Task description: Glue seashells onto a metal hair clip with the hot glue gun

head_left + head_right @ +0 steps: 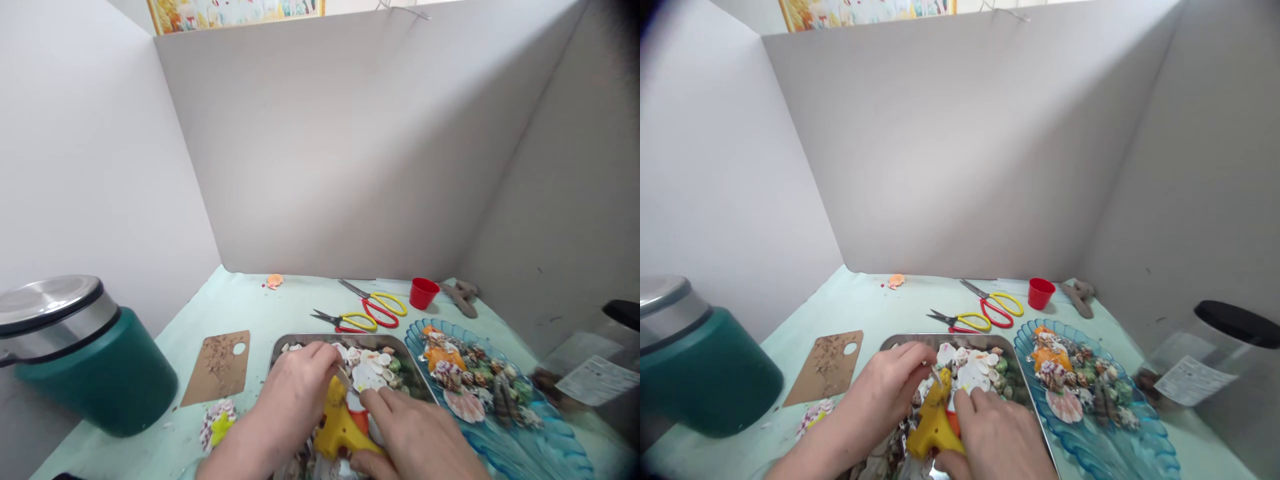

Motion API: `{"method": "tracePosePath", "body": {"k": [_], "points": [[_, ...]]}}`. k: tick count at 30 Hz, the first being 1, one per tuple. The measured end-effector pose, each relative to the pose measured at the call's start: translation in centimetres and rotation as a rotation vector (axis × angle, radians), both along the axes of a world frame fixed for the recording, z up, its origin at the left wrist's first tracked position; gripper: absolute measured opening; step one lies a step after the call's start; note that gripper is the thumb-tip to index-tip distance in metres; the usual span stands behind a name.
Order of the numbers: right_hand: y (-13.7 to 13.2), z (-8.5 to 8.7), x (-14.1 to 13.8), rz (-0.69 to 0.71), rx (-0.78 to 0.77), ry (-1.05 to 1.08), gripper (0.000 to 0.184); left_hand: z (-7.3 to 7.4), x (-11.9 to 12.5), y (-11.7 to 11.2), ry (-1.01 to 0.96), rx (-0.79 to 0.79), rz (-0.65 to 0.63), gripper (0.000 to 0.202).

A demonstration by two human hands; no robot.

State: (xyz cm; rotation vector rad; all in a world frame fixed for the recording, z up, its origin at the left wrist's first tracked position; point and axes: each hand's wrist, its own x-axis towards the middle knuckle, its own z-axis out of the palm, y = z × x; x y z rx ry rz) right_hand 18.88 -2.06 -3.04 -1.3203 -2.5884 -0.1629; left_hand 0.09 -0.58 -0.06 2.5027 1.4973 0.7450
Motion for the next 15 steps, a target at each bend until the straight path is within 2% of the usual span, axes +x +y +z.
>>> {"method": "tracePosePath", "body": {"k": [4,6,9,12,15], "points": [[-0.2,-1.4,-0.3,0.041,-0.018,-0.105,0.027,0.7,-0.3,0.1,-0.199,-0.024,-0.062,0.030],[-0.2,-1.8,-0.3,0.049,0.007,-0.129,0.023,1.0,-0.5,0.1,-0.274,-0.050,-0.046,0.033],[-0.2,-1.2,0.0,0.066,0.012,-0.093,0.020,1.4,-0.7,0.1,-0.398,-0.171,0.000,0.036],[-0.3,0.5,0.5,0.098,-0.037,0.103,0.018,1.5,-0.5,0.0,-0.566,-0.331,-0.032,0.033],[-0.5,2.1,0.5,0.067,-0.085,0.469,0.030,1.3,0.0,-0.2,-0.749,-0.483,-0.133,0.024]]}}
